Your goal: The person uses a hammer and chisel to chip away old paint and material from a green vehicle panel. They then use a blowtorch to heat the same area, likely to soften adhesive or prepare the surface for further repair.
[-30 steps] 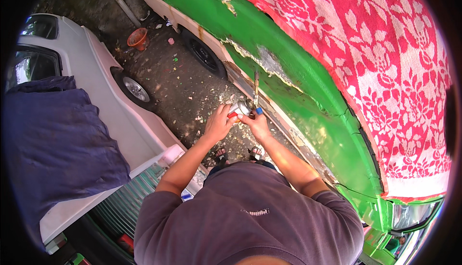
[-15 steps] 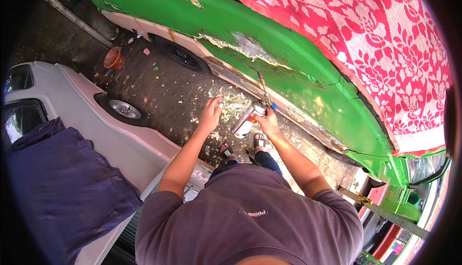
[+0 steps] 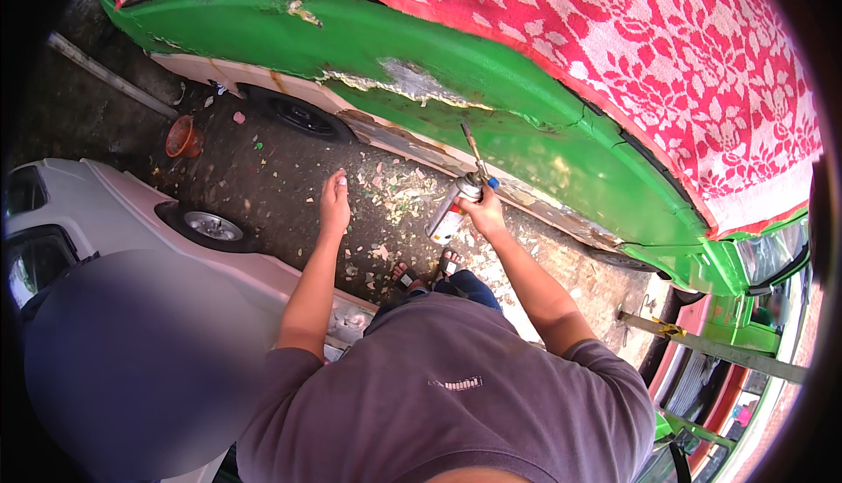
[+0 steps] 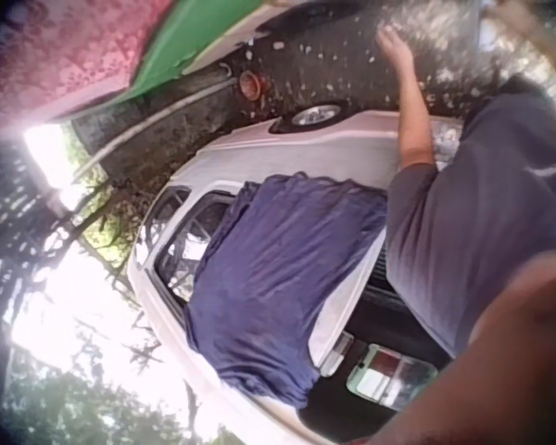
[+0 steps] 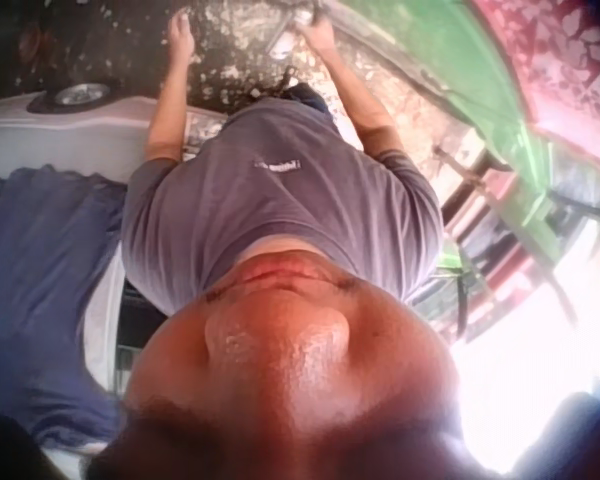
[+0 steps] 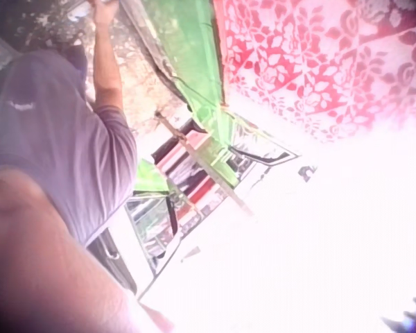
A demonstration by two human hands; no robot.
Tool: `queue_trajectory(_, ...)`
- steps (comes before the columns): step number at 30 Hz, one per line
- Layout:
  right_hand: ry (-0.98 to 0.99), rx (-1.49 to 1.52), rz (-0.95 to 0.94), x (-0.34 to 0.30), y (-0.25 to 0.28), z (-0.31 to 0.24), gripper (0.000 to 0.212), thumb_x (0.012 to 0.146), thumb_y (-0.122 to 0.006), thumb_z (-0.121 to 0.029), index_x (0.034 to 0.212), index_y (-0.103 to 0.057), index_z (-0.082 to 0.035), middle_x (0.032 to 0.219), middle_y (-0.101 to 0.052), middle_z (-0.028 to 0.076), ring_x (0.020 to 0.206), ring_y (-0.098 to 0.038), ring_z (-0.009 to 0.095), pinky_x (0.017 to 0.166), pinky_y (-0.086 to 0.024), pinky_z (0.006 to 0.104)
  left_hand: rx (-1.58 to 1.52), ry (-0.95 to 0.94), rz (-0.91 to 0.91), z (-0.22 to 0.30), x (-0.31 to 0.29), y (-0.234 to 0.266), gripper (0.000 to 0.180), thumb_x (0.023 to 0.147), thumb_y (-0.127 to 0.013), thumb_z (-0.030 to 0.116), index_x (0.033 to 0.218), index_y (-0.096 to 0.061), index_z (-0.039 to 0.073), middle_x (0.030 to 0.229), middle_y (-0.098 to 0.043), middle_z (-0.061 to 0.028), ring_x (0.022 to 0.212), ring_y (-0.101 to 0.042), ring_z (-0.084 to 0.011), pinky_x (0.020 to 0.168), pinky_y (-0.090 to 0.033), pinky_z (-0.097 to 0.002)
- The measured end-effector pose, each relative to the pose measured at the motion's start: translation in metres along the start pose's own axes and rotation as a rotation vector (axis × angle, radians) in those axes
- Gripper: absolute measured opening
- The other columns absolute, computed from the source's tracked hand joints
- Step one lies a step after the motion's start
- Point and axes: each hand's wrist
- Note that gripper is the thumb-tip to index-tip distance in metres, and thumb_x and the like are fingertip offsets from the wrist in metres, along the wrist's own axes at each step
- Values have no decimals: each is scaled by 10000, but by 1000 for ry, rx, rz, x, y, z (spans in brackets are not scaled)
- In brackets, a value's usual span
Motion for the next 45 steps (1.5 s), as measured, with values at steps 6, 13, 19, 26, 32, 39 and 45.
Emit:
queue_trajectory(6,56,-56,-44,18,12,14,617,678,-786,-342,1124,-574,29,989,-689,193,927,-679,296,856,-508,374,-40,58,33,9,-12,-5,357,1017,-429,269,1231,-565,17,1236,-570,-157,1163,-536,-291,1014,-393,-360)
queue_trajectory(13,102,-67,-37,13,26,6,512,691,-770,-304,1061,-612,14,965,-700,197,941,-684,302,864,-515,378,-21,-54,134,4,-20,-6,374,1032,-410,288,1242,-564,20,1162,-607,-108,1040,-585,-199,935,-451,-314)
queue_trajectory(19,142,-174,32,2,29,0,543,686,-763,-299,1108,-588,-5,975,-692,186,929,-677,315,855,-512,391,-27,-24,80,3,-7,-4,362,1031,-417,287,1245,-567,35,1135,-621,-102,1038,-579,-193,923,-447,-314)
queue_trajectory(26,165,-197,191,-10,14,2,574,651,-745,-276,1148,-561,-57,1034,-650,167,992,-629,332,886,-490,404,-63,-47,-114,25,30,-5,360,1021,-422,275,1247,-565,33,1196,-623,-146,1116,-591,-269,978,-427,-352)
queue_trajectory(32,224,-225,303,-24,8,-6,560,679,-746,-237,1155,-532,-32,1102,-583,192,1035,-585,368,901,-474,423,-45,-216,-197,42,56,-15,339,1016,-440,253,1259,-560,50,1203,-606,-146,1114,-584,-258,963,-438,-350)
queue_trajectory(39,294,-269,395,-32,7,-14,558,697,-731,-191,1177,-517,-5,1095,-567,198,1024,-576,378,893,-475,432,-153,-304,-320,58,62,-38,352,1006,-455,254,1285,-543,58,1150,-607,-132,1079,-578,-240,943,-438,-346)
queue_trajectory(45,254,-312,375,-32,7,-20,551,696,-728,-178,1179,-513,-22,1091,-580,195,1025,-587,376,872,-489,434,-272,-248,-354,46,60,-57,350,1001,-466,243,1293,-539,65,1159,-607,-119,1069,-574,-223,945,-436,-339)
Point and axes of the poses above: each hand's wrist, its own x-axis towards the middle knuckle, its own y-axis out of the back of the hand, z = x × y
